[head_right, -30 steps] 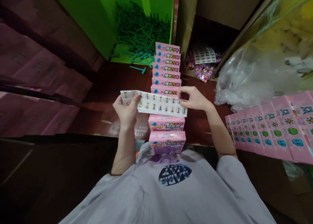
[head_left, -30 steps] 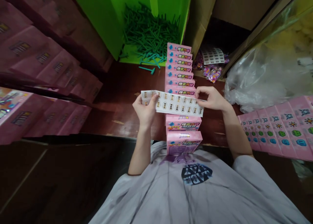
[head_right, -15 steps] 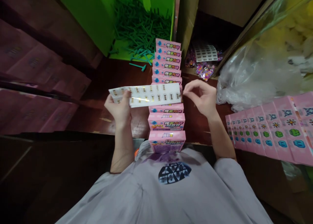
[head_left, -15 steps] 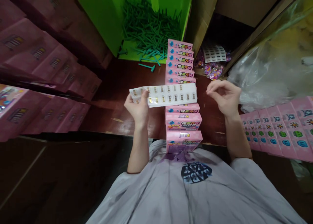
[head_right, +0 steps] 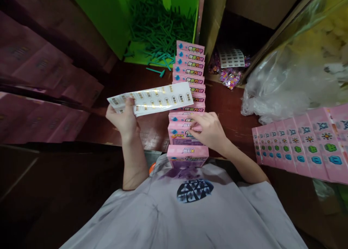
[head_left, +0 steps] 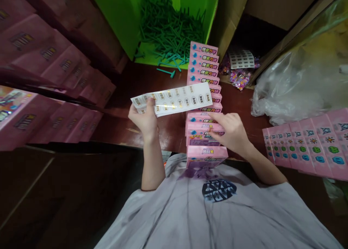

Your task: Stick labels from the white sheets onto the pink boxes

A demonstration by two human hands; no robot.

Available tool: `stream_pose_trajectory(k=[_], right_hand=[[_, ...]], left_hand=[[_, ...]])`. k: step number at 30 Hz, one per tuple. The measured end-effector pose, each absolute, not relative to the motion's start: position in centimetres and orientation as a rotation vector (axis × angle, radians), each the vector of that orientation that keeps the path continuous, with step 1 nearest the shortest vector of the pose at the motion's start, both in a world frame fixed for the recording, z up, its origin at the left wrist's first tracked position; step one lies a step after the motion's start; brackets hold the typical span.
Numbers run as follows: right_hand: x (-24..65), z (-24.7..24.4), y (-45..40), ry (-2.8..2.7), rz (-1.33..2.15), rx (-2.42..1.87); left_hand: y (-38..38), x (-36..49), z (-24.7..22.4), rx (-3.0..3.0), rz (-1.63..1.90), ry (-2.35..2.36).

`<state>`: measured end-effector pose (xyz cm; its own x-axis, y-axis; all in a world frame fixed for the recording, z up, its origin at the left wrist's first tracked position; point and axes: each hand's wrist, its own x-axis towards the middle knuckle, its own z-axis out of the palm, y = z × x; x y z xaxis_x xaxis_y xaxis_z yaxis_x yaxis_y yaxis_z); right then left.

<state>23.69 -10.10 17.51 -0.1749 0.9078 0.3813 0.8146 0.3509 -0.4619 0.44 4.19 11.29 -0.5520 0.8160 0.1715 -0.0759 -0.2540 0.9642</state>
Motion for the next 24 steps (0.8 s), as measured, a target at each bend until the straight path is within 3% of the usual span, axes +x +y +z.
stream_pose_trajectory(k=[3,8,15,21,24], right_hand=[[23.4,18.9,-10.8,-2.058,-0.085,-1.449],[24.8,21.8,-6.5,-1.915,-0.128,-1.372],[27.8,20.2,0.9,-1.931,0.486,-1.203],[27.1,20.4,-2.0,-1.739,0.279,-1.218],[26.6,20.6,-4.0,-1.958,0.394,-1.217]], left_hand=[[4.0,0.6,11.8,0.942,1.894,1.358],[3.3,2.2,12.5,1.066,1.86,1.269],[2.8,3.7,12.5,1.124,1.791,1.227],[4.0,2.0,11.9,1.002,1.865,1.35],[5.2,0.0,11.2,0.917,1.968,1.416]])
